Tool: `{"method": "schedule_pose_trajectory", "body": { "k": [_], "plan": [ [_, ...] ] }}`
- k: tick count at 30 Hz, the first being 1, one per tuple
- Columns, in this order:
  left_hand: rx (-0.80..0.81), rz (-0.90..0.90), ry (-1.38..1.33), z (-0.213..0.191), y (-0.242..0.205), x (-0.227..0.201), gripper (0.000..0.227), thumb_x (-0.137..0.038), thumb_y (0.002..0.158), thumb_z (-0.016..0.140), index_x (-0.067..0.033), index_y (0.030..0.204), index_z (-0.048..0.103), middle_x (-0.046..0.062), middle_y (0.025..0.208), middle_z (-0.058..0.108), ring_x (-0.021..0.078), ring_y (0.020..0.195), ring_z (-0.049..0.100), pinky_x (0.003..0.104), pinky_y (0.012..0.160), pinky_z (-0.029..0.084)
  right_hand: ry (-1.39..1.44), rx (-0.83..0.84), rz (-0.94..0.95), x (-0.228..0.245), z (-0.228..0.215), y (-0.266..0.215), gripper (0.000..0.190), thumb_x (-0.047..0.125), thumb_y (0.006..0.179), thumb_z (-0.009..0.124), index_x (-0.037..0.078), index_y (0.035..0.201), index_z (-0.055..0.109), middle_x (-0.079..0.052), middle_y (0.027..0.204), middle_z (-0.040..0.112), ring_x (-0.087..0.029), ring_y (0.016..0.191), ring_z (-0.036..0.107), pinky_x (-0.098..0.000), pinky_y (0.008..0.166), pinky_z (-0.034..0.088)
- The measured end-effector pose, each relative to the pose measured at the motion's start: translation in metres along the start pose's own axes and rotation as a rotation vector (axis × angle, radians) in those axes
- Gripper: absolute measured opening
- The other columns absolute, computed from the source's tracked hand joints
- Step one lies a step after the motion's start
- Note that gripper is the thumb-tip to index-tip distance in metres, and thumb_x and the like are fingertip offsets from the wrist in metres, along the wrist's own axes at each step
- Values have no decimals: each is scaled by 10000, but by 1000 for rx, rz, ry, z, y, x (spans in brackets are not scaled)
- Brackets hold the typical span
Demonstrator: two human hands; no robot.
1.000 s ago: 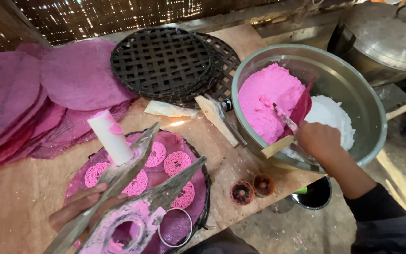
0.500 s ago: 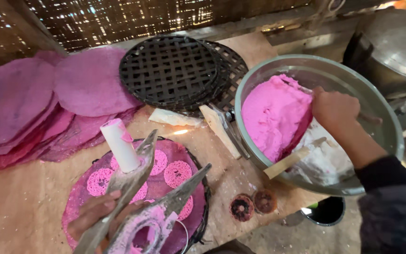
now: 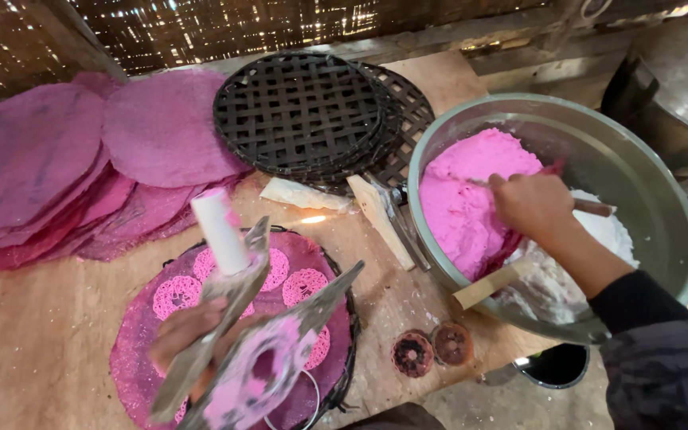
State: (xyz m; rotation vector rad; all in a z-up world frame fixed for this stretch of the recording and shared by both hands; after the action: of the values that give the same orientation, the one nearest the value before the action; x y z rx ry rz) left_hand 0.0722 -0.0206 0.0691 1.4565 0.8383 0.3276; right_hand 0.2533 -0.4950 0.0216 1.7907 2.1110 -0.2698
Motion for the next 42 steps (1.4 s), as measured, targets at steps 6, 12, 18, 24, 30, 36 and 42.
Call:
{"method": "schedule_pose_trajectory", "body": {
  "k": [6,12,18,24,30,36,42],
  "plan": [
    [115,-6,-64,23,29,4,266,-194,803,796,-113,1043,714,95,1037,602,293,943,646,422,811,535,126,-160,95,13,-87,-67,179,334,927,613,236,1008,738,-60,689,698,-319,606,691,-496,512,515],
    [132,-310,-11,41,26,35,314,-152,809,852,-79,1061,681,121,996,661,343,948,633,464,858,483,330,-246,186,34,-166,-146,257,410,944,654,301,1144,772,-36,729,734,-214,582,677,-356,530,534],
    [30,-520,-10,54,12,51,320,-204,759,899,-90,953,672,129,884,661,341,870,632,460,784,476,1455,98,-301,111,-138,-123,238,206,983,583,67,1094,741,26,637,670,-50,479,613,-258,400,489],
    [18,-502,-133,31,30,39,339,-225,771,879,-82,963,639,96,929,638,298,849,643,443,774,505,1637,619,-5,169,-83,-105,357,241,966,571,87,1209,781,2,575,567,-88,446,477,-266,388,389],
    [252,146,243,33,59,-10,212,-170,813,819,-93,863,628,79,1029,604,269,919,610,457,805,465,314,-244,-181,172,-209,-104,272,451,990,605,335,1195,741,73,829,715,-137,537,596,-337,473,463],
    [298,124,292,28,65,1,214,-236,781,803,-136,795,614,72,1021,607,272,933,597,460,796,434,121,-641,-392,223,-256,-159,426,223,811,651,83,1211,695,-5,793,669,-155,673,685,-303,520,515],
    [125,-201,237,15,29,69,289,-272,803,828,-101,850,600,67,905,638,229,780,633,382,690,488,552,-703,-110,168,-244,-175,188,156,915,694,129,1100,716,-30,794,670,-149,624,617,-311,564,476]
  ]
}}
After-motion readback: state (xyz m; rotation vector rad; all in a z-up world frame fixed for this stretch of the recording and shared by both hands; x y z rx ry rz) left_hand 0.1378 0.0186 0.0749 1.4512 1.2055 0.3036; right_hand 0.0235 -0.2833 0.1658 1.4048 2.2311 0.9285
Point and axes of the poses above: each hand's wrist, its own y-axis towards the middle knuckle, its own z-axis out of the palm, x = y × z, the point moved 8 cm from there along y, towards the middle knuckle
